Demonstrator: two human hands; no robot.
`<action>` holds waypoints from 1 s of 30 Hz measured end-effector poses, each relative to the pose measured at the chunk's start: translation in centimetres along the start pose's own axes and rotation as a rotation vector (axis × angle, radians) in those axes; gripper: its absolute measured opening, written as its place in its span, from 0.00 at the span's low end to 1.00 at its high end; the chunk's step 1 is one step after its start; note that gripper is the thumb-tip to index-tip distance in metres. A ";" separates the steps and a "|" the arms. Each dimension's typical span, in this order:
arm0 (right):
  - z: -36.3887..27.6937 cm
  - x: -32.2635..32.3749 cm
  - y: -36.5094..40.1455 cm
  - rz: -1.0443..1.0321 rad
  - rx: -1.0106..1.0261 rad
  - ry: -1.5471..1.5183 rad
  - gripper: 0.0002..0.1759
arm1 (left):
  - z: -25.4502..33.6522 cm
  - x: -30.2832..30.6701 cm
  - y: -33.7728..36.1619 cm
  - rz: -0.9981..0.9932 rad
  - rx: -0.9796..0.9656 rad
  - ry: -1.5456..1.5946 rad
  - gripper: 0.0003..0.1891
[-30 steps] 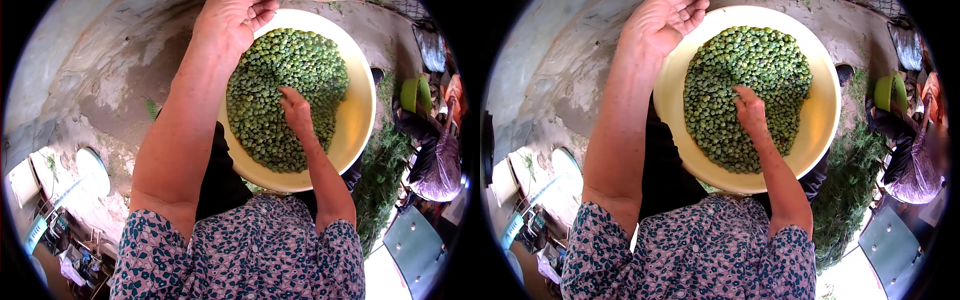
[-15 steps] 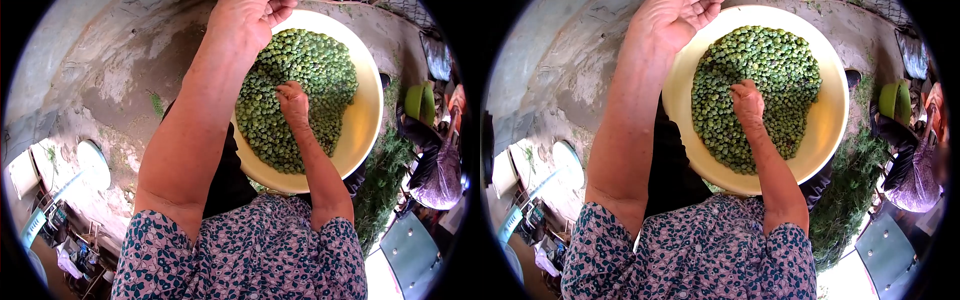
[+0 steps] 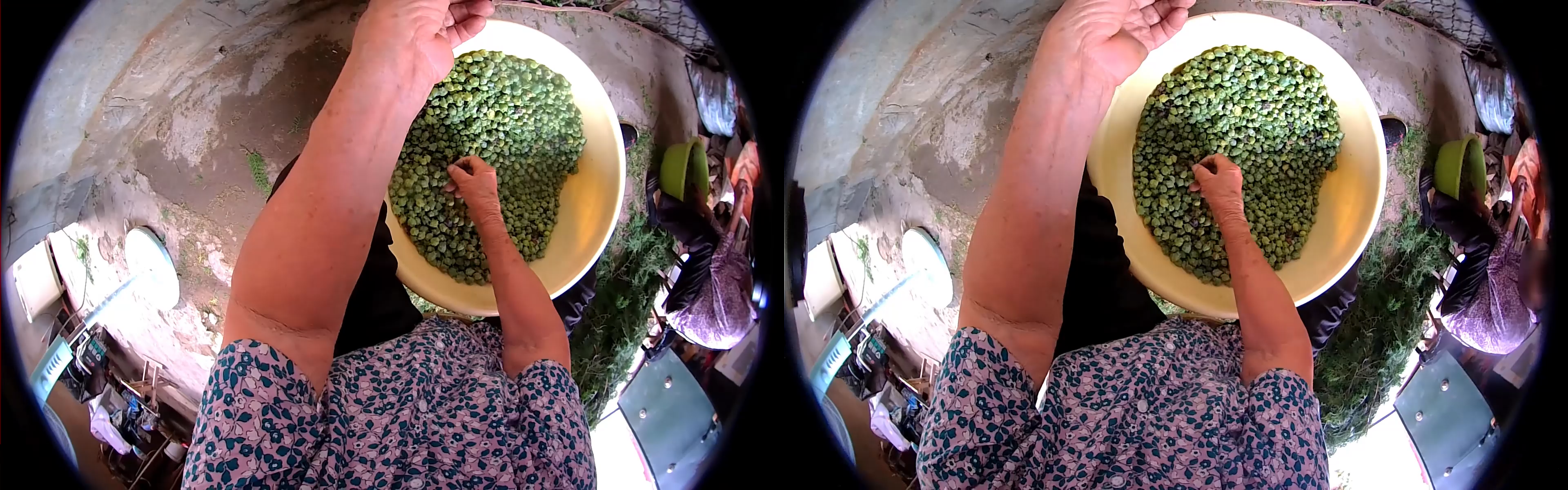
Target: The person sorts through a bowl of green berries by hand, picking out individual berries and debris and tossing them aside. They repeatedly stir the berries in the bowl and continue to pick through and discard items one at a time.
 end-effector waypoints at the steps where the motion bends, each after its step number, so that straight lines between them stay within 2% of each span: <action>1: 0.1 0.3 0.2 0.011 -0.037 -0.076 0.06 | 0.0 0.0 0.0 0.000 -0.001 0.000 0.02; 5: -1.4 2.1 0.9 0.094 -0.033 -0.326 0.10 | -0.2 -0.1 -0.2 0.016 0.013 -0.018 0.02; 8: -4.1 6.1 2.1 0.176 0.029 -0.291 0.15 | -0.2 0.0 0.0 0.008 0.013 -0.037 0.02; 11: -6.8 14.2 3.8 0.334 0.156 -0.121 0.17 | -0.1 0.1 -0.1 0.021 0.018 -0.011 0.04; 13: -8.9 22.0 5.6 0.566 0.261 0.006 0.15 | 0.0 0.0 0.4 0.030 0.006 -0.012 0.04; 15: -9.1 29.6 7.8 0.913 0.310 0.139 0.12 | 0.0 -0.2 0.6 0.031 0.011 -0.040 0.04; 17: -10.5 33.6 8.7 0.919 0.401 1.194 0.09 | 0.0 0.0 0.6 0.032 0.014 -0.071 0.05; 18: -10.6 33.6 8.8 0.909 0.481 1.503 0.09 | -0.1 0.1 0.3 0.004 0.012 -0.074 0.05; 19: -11.2 32.3 8.7 0.913 0.482 1.505 0.09 | -0.2 0.0 0.2 -0.023 0.008 -0.077 0.05; 21: -11.3 27.6 7.8 0.923 0.508 1.369 0.10 | -0.3 0.2 0.1 -0.009 0.015 -0.078 0.06; 23: -8.6 22.9 5.4 0.724 0.633 0.865 0.12 | -0.2 0.2 0.2 0.019 0.007 -0.084 0.06; 24: -10.3 18.0 5.2 0.589 0.321 0.716 0.11 | -0.2 0.1 0.3 0.020 0.006 -0.088 0.06; 25: -8.5 15.1 3.7 0.456 0.450 0.705 0.14 | -0.2 0.1 0.3 0.023 0.005 -0.095 0.06; 26: -6.8 12.4 2.2 0.329 0.497 0.595 0.14 | -0.2 0.1 0.4 0.027 0.004 -0.102 0.06; 27: -5.3 9.8 0.9 0.239 0.453 0.467 0.15 | -0.1 0.1 0.4 0.031 0.004 -0.106 0.06; 28: -4.1 7.6 -0.3 0.193 0.487 0.452 0.17 | -0.1 0.1 0.4 0.038 0.007 -0.096 0.06; 29: -3.7 5.7 -0.8 0.214 0.624 0.547 0.22 | -0.1 0.1 0.4 0.044 0.009 -0.085 0.06; 30: -1.8 4.2 -1.9 0.184 0.621 0.596 0.27 | -0.1 0.1 0.5 0.045 0.008 -0.086 0.06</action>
Point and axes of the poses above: each hand's wrist, its own y-axis away from the middle knuckle, its own x-axis out of the back of the hand, z = x × y, the point moved 6 cm from there along -y, towards the middle knuckle, and after that the axes turned 12 degrees about x, right-handed, at the moved point
